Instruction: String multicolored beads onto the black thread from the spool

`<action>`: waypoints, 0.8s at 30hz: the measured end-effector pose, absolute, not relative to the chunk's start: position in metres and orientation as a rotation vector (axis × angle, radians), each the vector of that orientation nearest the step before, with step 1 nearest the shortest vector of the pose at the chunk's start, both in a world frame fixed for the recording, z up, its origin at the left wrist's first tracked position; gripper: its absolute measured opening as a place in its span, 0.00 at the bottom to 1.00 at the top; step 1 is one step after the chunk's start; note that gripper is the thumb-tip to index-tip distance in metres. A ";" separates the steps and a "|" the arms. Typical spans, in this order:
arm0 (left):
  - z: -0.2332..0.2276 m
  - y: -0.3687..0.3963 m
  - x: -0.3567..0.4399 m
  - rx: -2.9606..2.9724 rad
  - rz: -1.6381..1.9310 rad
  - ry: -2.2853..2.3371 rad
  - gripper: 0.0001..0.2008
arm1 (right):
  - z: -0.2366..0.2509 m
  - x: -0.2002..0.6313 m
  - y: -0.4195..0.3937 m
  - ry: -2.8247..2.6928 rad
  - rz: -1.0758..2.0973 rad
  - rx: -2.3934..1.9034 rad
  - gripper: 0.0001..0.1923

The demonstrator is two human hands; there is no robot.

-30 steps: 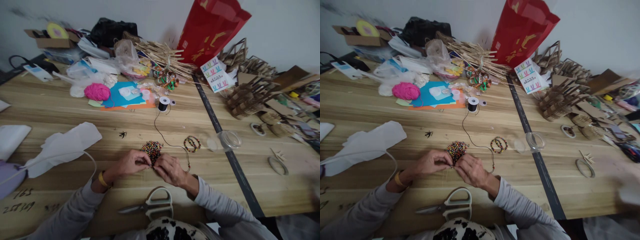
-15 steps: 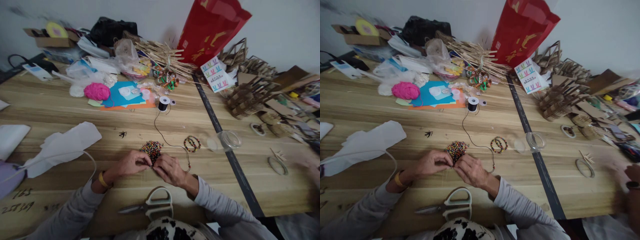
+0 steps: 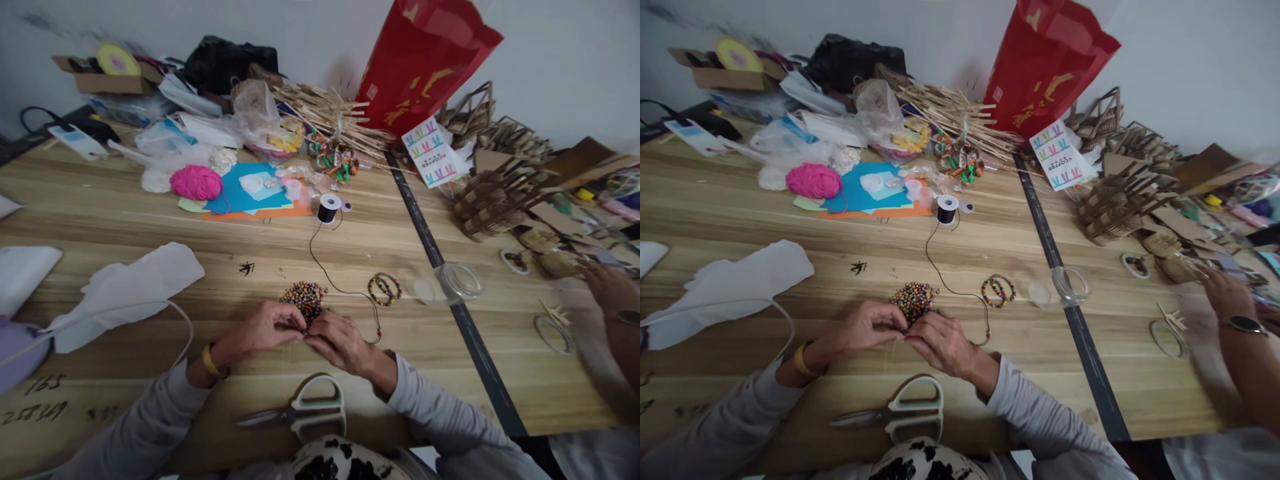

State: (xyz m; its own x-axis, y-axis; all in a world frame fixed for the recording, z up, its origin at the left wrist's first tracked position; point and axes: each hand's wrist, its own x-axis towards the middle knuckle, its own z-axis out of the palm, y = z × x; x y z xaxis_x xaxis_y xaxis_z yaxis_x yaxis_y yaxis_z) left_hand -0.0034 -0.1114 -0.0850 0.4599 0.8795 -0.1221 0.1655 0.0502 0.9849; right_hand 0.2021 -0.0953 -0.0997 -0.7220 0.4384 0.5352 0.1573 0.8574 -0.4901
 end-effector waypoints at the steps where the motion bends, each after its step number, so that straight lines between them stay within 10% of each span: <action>1: -0.085 -0.112 -0.003 1.427 0.718 0.979 0.02 | -0.100 0.202 -0.095 -2.351 0.552 -0.422 0.04; 24: -0.087 -0.109 -0.006 1.747 0.744 0.950 0.05 | -0.098 0.201 -0.096 -2.301 0.586 -0.452 0.04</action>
